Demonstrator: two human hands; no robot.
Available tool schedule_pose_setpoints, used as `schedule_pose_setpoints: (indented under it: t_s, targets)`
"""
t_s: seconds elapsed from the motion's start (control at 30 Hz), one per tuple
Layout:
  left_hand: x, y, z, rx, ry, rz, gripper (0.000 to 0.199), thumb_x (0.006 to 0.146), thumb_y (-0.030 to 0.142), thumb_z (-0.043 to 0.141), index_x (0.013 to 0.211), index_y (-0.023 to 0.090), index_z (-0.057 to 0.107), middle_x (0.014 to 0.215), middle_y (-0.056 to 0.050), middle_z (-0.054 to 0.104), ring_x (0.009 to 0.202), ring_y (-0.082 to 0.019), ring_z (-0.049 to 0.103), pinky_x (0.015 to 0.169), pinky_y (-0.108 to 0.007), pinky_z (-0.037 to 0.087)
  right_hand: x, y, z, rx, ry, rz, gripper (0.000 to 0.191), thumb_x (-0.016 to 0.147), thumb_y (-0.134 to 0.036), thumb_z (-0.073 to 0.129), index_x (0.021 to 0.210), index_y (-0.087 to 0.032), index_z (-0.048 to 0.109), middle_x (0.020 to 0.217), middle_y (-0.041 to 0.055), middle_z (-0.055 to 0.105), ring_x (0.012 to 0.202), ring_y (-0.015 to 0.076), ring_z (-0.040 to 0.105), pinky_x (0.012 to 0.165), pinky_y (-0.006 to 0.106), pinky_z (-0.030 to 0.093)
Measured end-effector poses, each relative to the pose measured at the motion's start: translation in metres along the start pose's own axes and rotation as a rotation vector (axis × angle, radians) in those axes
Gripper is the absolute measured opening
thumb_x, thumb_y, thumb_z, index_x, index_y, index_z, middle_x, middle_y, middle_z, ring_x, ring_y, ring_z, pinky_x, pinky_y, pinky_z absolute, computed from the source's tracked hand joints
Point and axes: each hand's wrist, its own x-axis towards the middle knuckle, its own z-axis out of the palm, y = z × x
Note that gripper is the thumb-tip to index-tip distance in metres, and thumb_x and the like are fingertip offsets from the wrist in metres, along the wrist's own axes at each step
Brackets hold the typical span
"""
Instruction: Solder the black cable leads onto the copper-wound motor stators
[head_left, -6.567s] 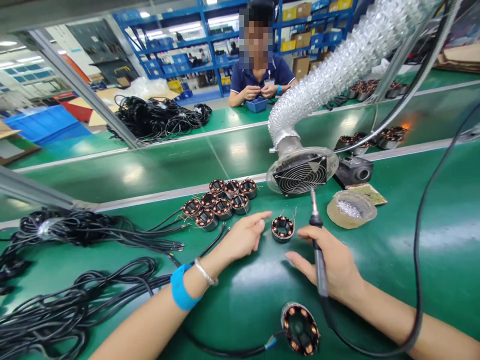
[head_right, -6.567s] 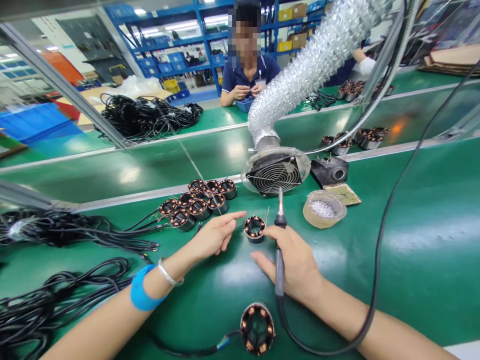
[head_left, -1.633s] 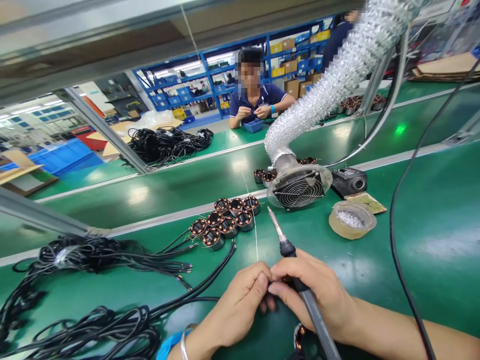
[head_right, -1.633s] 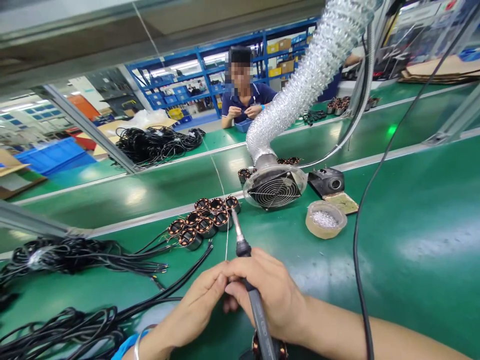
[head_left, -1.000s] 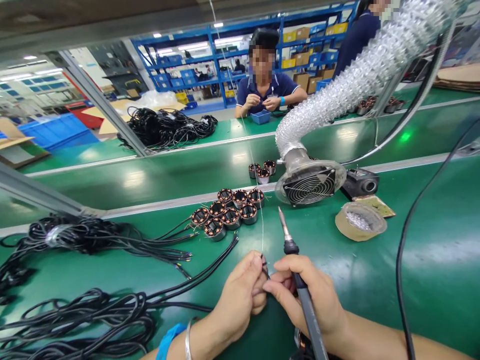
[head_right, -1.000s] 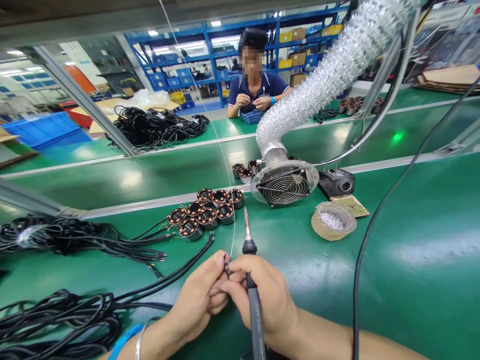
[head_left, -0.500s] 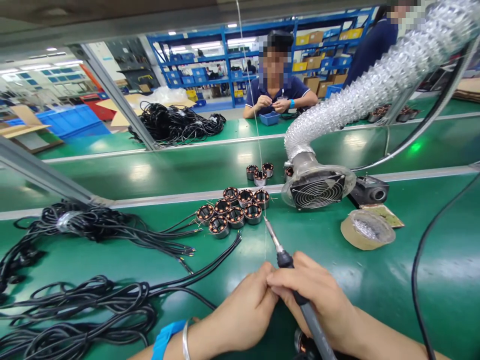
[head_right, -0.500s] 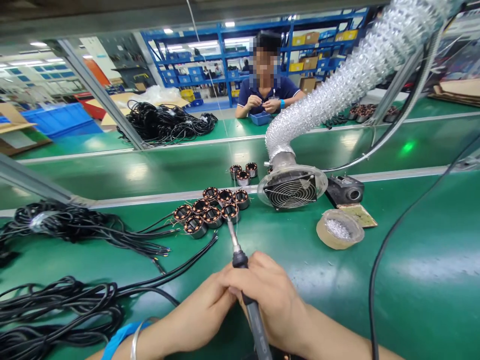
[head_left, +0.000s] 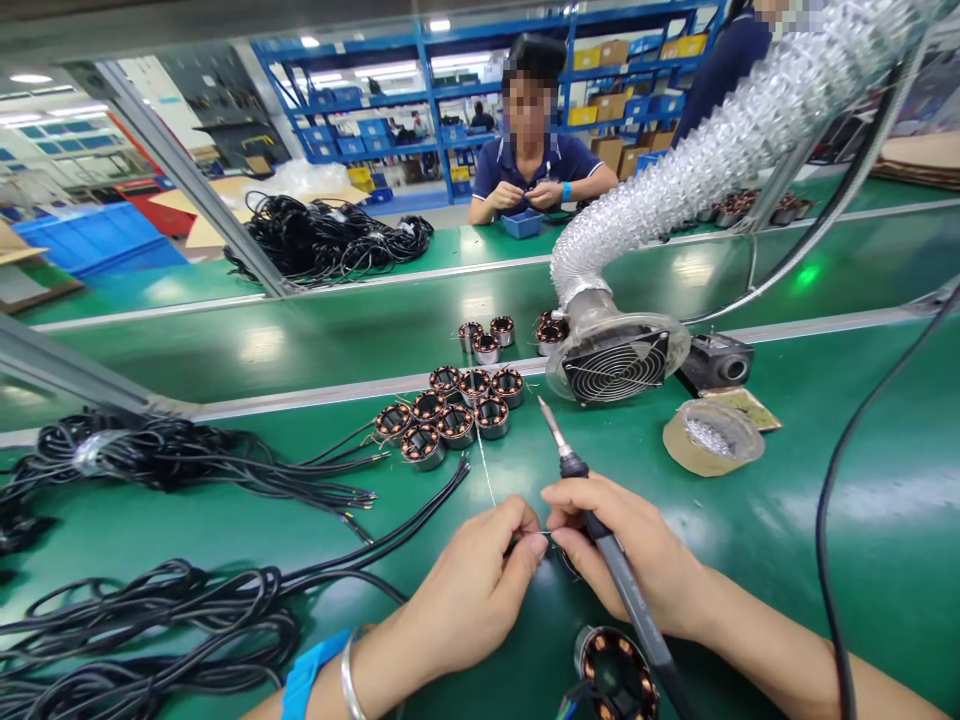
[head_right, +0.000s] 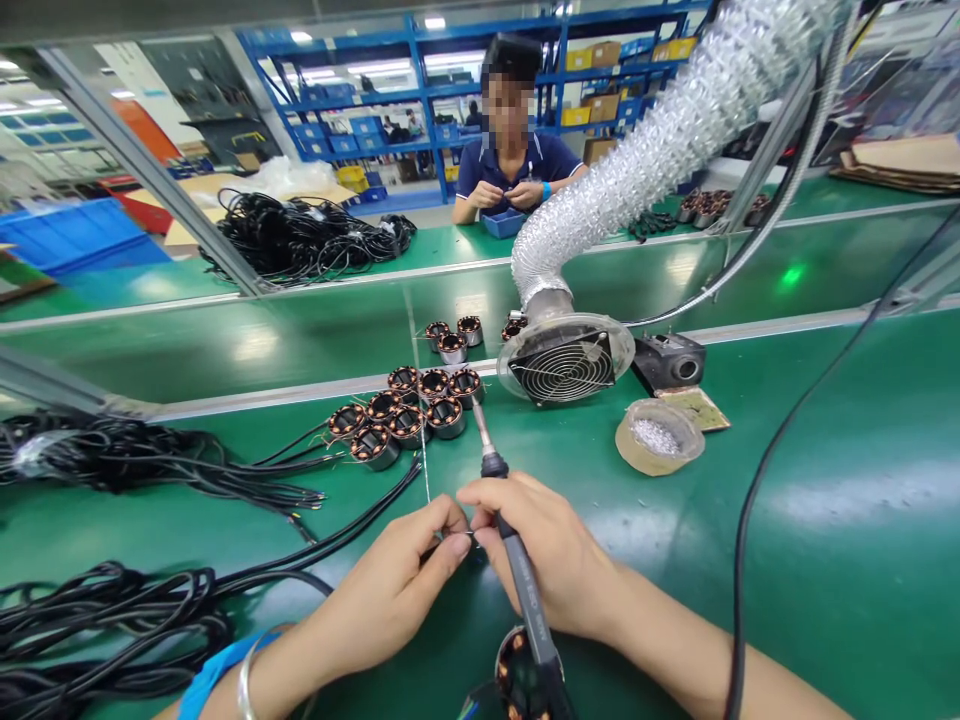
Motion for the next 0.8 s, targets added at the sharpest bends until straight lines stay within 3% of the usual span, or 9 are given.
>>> schedule_pose_setpoints:
  t_s: [0.4, 0.53, 0.63, 0.7, 0.8]
  targets:
    - [0.002, -0.004, 0.001, -0.091, 0.039, -0.021, 0.021, 0.095, 0.029, 0.049, 0.077, 0.021, 0.05, 0.077, 0.001, 0.057, 0.072, -0.016, 0.047, 0.066, -0.027, 0.034, -0.006, 0.005, 0.002, 0.0, -0.018, 0.009, 0.035, 0.089, -0.007, 0.048, 0.122, -0.02, 0.049, 0.084, 0.0016, 0.06, 0.072, 0.015, 0.056, 0.064, 0.026, 0.052]
    - [0.007, -0.01, 0.003, -0.424, -0.065, -0.123, 0.028, 0.091, 0.041, 0.054, 0.074, 0.019, 0.051, 0.069, 0.001, 0.056, 0.066, -0.014, 0.046, 0.062, -0.025, 0.033, -0.007, 0.006, 0.002, -0.004, -0.071, -0.04, 0.032, 0.091, -0.005, 0.046, 0.119, -0.02, 0.05, 0.091, 0.004, 0.062, 0.072, 0.0156, 0.051, 0.066, 0.028, 0.048]
    - [0.012, -0.014, 0.007, -0.695, -0.166, -0.252, 0.036, 0.086, 0.051, 0.057, 0.073, 0.018, 0.052, 0.052, 0.004, 0.051, 0.049, -0.01, 0.034, 0.051, -0.023, 0.025, -0.007, 0.006, 0.004, -0.008, -0.112, -0.05, 0.03, 0.092, -0.005, 0.044, 0.118, -0.02, 0.05, 0.087, 0.0039, 0.061, 0.072, 0.0167, 0.048, 0.065, 0.03, 0.046]
    - [0.013, -0.015, 0.01, -0.767, -0.137, -0.304, 0.036, 0.082, 0.052, 0.061, 0.072, 0.018, 0.052, 0.044, 0.008, 0.043, 0.043, -0.007, 0.023, 0.046, -0.022, 0.018, -0.006, 0.006, 0.006, -0.019, -0.093, -0.039, 0.029, 0.092, -0.005, 0.043, 0.116, -0.019, 0.051, 0.086, 0.0036, 0.061, 0.072, 0.0167, 0.049, 0.064, 0.03, 0.046]
    - [0.014, -0.014, 0.014, -0.793, -0.013, -0.312, 0.029, 0.08, 0.044, 0.063, 0.07, 0.019, 0.052, 0.042, 0.01, 0.037, 0.041, -0.007, 0.02, 0.044, -0.021, 0.015, -0.003, 0.004, 0.006, -0.047, 0.004, -0.013, 0.026, 0.092, -0.007, 0.045, 0.114, -0.02, 0.052, 0.084, 0.0027, 0.063, 0.07, 0.0156, 0.052, 0.062, 0.028, 0.049]
